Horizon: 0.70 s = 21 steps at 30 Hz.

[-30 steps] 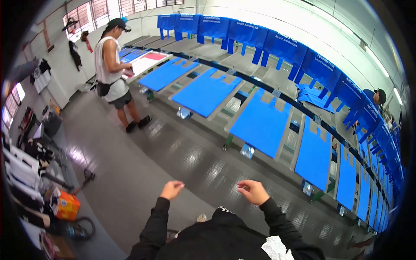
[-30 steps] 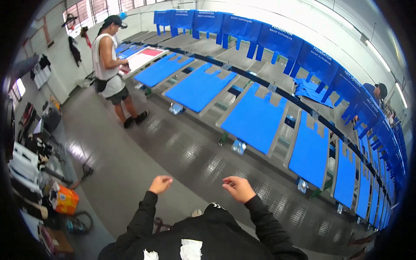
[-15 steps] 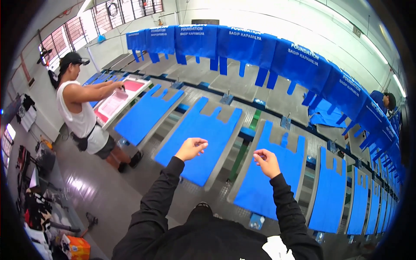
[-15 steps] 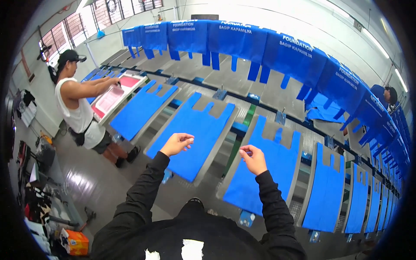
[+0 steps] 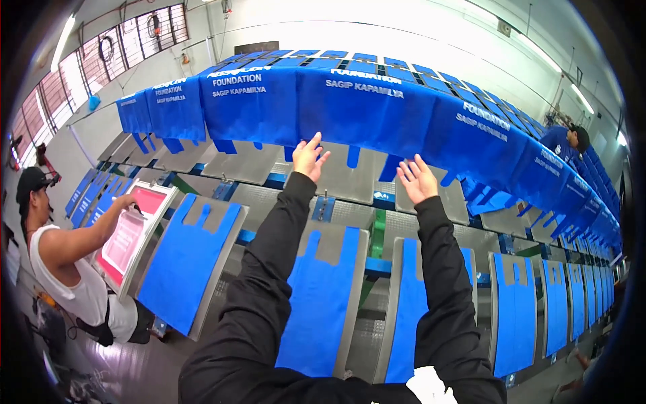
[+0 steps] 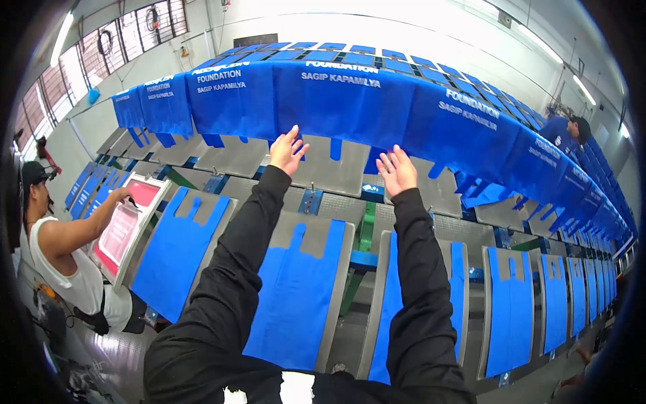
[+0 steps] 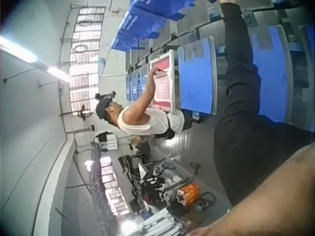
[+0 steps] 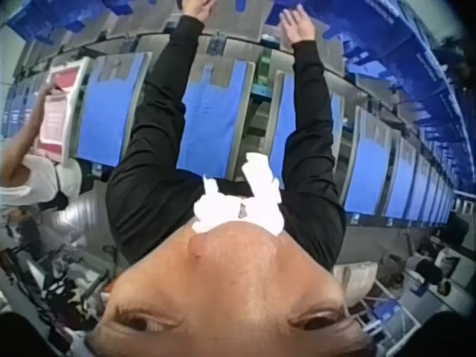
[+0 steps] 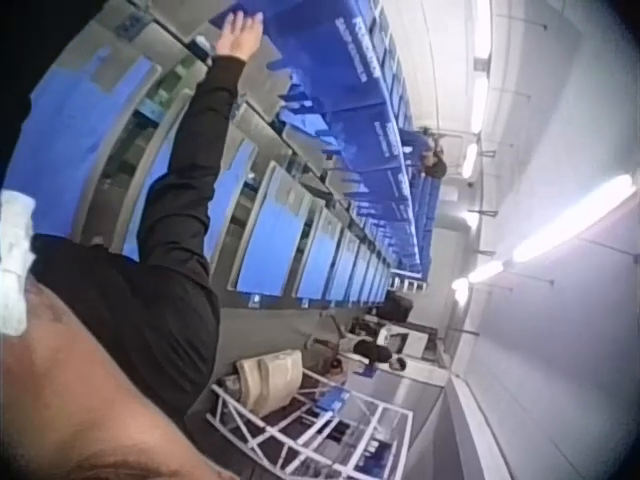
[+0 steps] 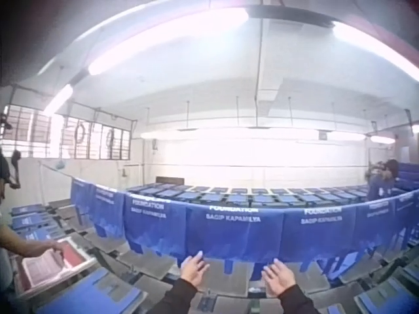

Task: Placing blue non-woven bags onto screen printing platens for production.

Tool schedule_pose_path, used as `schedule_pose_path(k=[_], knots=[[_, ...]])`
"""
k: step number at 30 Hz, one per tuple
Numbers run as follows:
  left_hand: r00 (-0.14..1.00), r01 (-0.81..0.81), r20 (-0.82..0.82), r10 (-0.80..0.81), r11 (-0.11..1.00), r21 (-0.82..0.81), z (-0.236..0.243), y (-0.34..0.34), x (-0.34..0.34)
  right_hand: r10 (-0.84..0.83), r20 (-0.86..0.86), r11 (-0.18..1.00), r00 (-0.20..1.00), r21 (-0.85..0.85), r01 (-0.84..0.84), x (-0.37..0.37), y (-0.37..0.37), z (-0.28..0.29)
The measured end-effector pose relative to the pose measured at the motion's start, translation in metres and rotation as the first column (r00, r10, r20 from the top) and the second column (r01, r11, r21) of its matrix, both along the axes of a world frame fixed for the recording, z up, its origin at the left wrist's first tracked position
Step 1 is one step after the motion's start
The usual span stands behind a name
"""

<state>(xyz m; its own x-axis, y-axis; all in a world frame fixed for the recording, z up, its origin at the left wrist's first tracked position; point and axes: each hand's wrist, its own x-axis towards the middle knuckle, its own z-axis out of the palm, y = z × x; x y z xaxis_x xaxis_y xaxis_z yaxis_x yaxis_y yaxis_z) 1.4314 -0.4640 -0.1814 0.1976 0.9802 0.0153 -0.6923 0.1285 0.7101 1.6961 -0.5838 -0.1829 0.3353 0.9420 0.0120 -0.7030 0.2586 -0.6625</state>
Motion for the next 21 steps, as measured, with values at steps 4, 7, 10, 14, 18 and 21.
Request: schedule_pose_path(k=[4, 7, 10, 14, 18, 21], knots=[[0.98, -0.104, 0.162, 0.116, 0.991, -0.082, -0.003, 0.019, 0.011, -0.099, -0.043, 0.993, 0.994, -0.066, 0.096, 0.01, 0.007, -0.009], [0.968, -0.067, 0.243, 0.06, 0.998, 0.019, 0.002, 0.014, 0.007, -0.208, 0.124, 0.976, 0.97, 0.097, 0.197, 0.005, -0.002, -0.001], [0.975, -0.072, 0.212, 0.068, 0.997, 0.014, 0.03, -0.021, 0.013, -0.346, 0.273, 0.936, 0.898, 0.167, 0.31, 0.009, -0.038, 0.033], [0.962, -0.271, 0.046, 0.268, 0.93, 0.249, 0.093, -0.05, -0.027, -0.346, 0.47, 0.924, 0.812, 0.319, 0.209, 0.005, -0.065, 0.102], [0.907, -0.224, -0.148, 0.395, 0.749, 0.624, 0.206, -0.027, -0.049, -0.307, 0.689, 0.932, 0.657, 0.358, 0.06, 0.028, -0.048, 0.211], [0.934, 0.061, -0.306, 0.183, 0.765, 0.641, 0.283, 0.034, -0.034, -0.159, 0.626, 0.94, 0.763, 0.332, -0.076, 0.056, 0.0, 0.291]])
